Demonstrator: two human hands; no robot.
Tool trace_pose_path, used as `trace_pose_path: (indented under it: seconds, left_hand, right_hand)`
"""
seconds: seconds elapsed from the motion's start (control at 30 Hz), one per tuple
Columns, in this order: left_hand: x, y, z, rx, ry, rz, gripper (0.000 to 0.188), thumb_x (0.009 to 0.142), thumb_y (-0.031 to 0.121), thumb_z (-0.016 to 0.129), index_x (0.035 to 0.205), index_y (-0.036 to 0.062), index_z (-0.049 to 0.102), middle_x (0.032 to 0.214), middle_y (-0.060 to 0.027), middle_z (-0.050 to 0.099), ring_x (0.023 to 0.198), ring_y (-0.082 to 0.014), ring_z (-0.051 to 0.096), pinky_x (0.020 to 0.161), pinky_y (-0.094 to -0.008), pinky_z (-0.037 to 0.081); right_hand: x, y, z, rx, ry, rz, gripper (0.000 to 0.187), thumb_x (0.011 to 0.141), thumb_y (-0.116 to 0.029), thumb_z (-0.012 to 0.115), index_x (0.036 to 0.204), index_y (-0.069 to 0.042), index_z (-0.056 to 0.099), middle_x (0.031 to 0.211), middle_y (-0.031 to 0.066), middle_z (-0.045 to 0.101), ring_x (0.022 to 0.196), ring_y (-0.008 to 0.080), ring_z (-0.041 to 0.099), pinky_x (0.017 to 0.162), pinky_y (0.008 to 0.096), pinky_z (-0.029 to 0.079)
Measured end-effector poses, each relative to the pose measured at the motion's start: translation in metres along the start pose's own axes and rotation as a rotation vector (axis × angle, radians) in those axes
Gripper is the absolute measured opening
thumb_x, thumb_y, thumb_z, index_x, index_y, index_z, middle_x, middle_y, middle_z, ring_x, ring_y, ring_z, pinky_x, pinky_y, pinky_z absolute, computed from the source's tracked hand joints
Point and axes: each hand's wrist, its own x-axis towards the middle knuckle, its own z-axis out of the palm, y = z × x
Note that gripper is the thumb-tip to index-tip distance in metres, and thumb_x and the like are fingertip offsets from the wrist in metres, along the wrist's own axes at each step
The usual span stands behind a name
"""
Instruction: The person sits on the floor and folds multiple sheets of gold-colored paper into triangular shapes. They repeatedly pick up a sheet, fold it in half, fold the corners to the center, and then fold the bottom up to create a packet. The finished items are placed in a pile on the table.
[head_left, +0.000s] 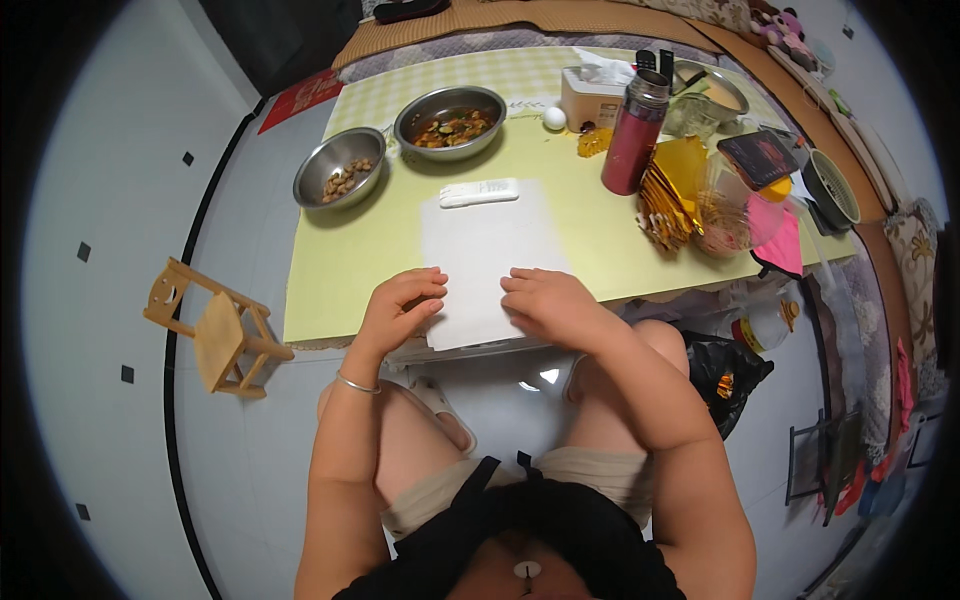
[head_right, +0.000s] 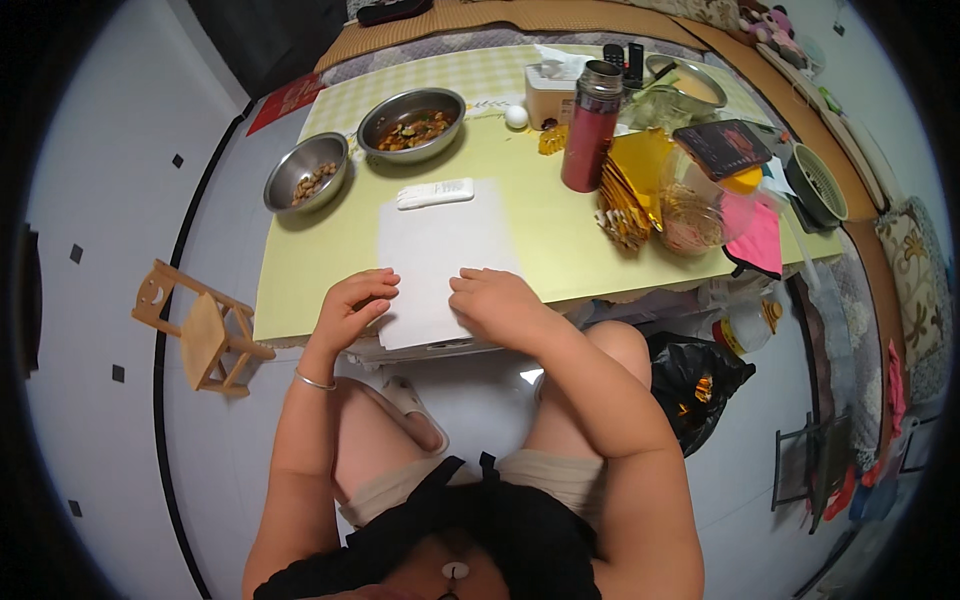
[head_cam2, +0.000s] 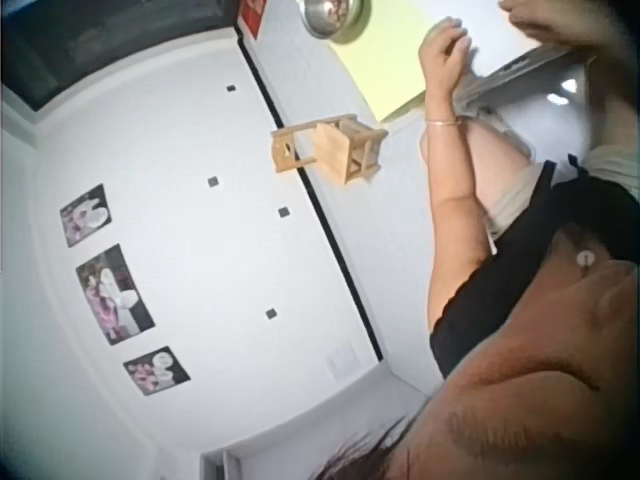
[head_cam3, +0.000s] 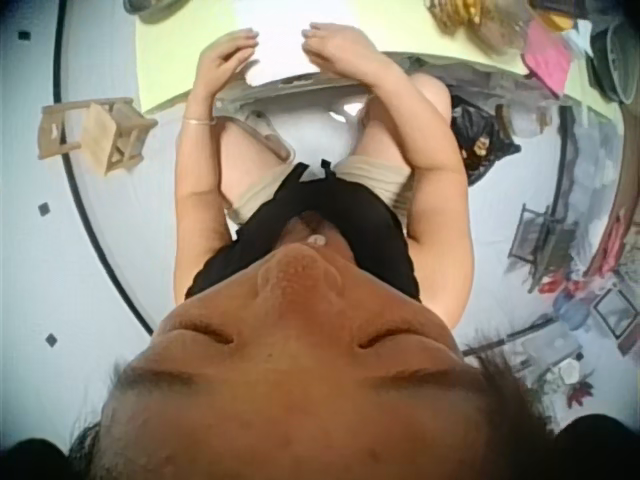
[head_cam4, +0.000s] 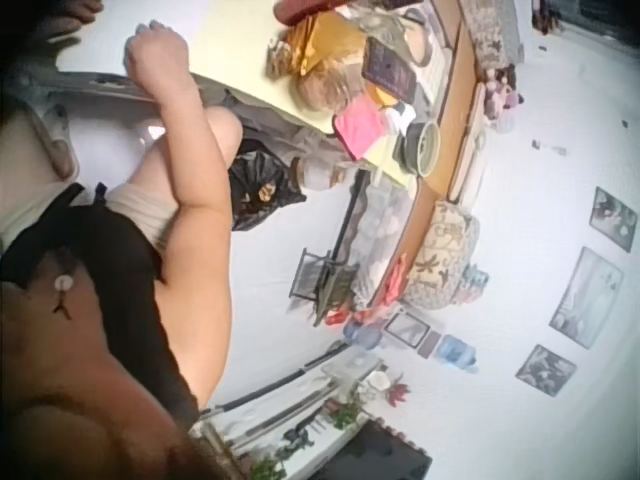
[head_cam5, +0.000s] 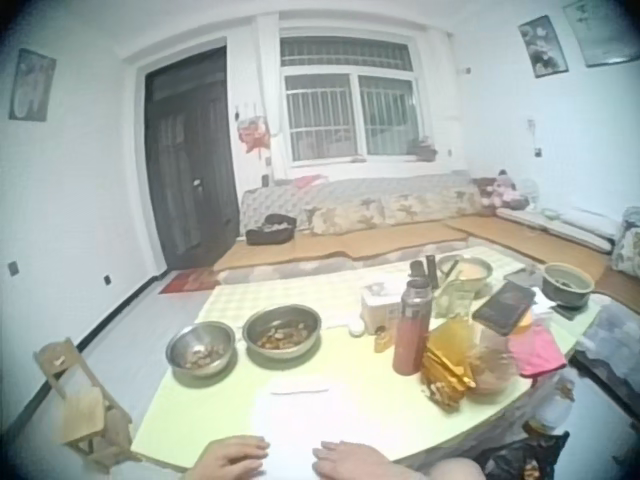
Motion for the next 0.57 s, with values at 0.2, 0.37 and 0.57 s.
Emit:
trace_pose_path:
  seconds: [0.2, 0.37, 0.57]
  left_hand:
    - [-0.002, 0.000, -0.003, 0.025, -0.038, 0.005, 0.021, 0.089, 0.013, 0.071, 0.107, 0.0021, 0.075, 0.121, -0.0109, 0.072, 0.127, -0.0308, 0.060, 0.106, -0.0420, 0.048]
    - [-0.001, -0.008, -0.007, 0.011, -0.058, -0.002, 0.022, 0.093, 0.017, 0.068, 0.108, 0.0019, 0.075, 0.122, -0.0106, 0.072, 0.127, -0.0305, 0.060, 0.107, -0.0414, 0.047]
    - [0.002, -0.010, -0.010, -0.066, -0.074, -0.041, 0.022, 0.096, 0.016, 0.065, 0.109, 0.0016, 0.075, 0.123, -0.0104, 0.072, 0.127, -0.0302, 0.060, 0.109, -0.0412, 0.045]
  right_hand:
    - [0.000, -0.026, -0.014, -0.089, -0.031, 0.021, 0.043, 0.082, -0.022, 0.078, 0.114, -0.001, 0.059, 0.139, 0.0186, 0.058, 0.134, 0.0380, 0.052, 0.109, 0.0492, 0.045]
    - [-0.001, -0.017, -0.023, 0.179, -0.049, 0.054, 0.030, 0.083, -0.016, 0.078, 0.109, -0.005, 0.068, 0.122, 0.0137, 0.069, 0.118, 0.0339, 0.064, 0.097, 0.0435, 0.053]
    - [0.003, -0.017, -0.026, 0.352, -0.027, 0.404, 0.017, 0.088, -0.012, 0.073, 0.103, -0.006, 0.074, 0.104, 0.0107, 0.075, 0.104, 0.0276, 0.072, 0.089, 0.0360, 0.057]
